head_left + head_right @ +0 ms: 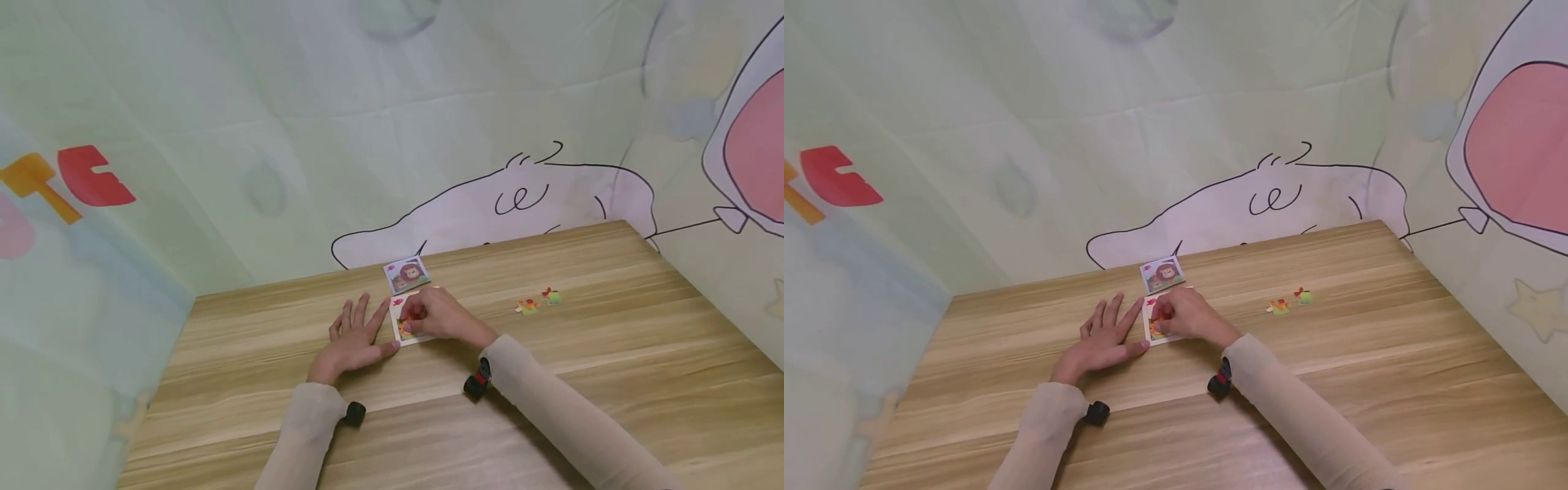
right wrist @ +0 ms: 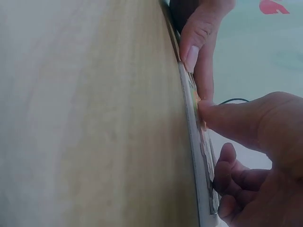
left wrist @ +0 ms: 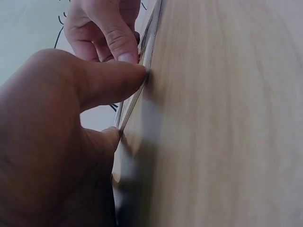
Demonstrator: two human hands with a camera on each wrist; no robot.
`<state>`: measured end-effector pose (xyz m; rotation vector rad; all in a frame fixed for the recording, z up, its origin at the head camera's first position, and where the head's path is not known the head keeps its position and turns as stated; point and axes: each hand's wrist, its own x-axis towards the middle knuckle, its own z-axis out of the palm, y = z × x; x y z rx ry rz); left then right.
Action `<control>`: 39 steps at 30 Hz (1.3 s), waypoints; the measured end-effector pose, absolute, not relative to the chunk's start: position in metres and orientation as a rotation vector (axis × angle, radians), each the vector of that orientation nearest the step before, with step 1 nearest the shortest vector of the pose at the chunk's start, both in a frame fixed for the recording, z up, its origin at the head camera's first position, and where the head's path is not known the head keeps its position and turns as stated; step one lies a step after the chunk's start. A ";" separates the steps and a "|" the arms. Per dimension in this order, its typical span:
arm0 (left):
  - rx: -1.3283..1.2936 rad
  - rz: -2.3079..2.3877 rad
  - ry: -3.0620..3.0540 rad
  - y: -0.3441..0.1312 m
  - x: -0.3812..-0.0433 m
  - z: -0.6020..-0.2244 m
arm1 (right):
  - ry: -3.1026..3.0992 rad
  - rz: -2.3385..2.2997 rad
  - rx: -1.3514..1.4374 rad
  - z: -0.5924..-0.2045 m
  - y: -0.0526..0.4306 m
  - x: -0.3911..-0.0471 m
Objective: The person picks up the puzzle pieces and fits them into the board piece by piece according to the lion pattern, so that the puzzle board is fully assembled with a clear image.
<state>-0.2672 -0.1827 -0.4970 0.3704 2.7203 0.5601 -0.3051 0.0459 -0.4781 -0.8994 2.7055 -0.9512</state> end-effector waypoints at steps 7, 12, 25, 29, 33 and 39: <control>0.367 0.554 2.721 -0.182 -0.267 -0.497 | 2.717 -0.950 -0.949 -0.481 0.046 -0.306; 0.364 0.554 2.722 -0.181 -0.267 -0.496 | 2.726 -0.967 -0.911 -0.480 0.046 -0.305; 0.352 0.563 2.705 -0.182 -0.266 -0.495 | 2.698 -1.064 -0.786 -0.477 0.044 -0.300; 0.353 0.576 2.707 -0.182 -0.266 -0.494 | 2.687 -1.154 -0.755 -0.478 0.049 -0.300; 0.351 0.573 2.715 -0.180 -0.266 -0.493 | 2.729 -1.195 -0.736 -0.471 0.059 -0.300; 0.347 0.566 2.715 -0.180 -0.266 -0.493 | 2.757 -1.209 -0.630 -0.457 0.083 -0.297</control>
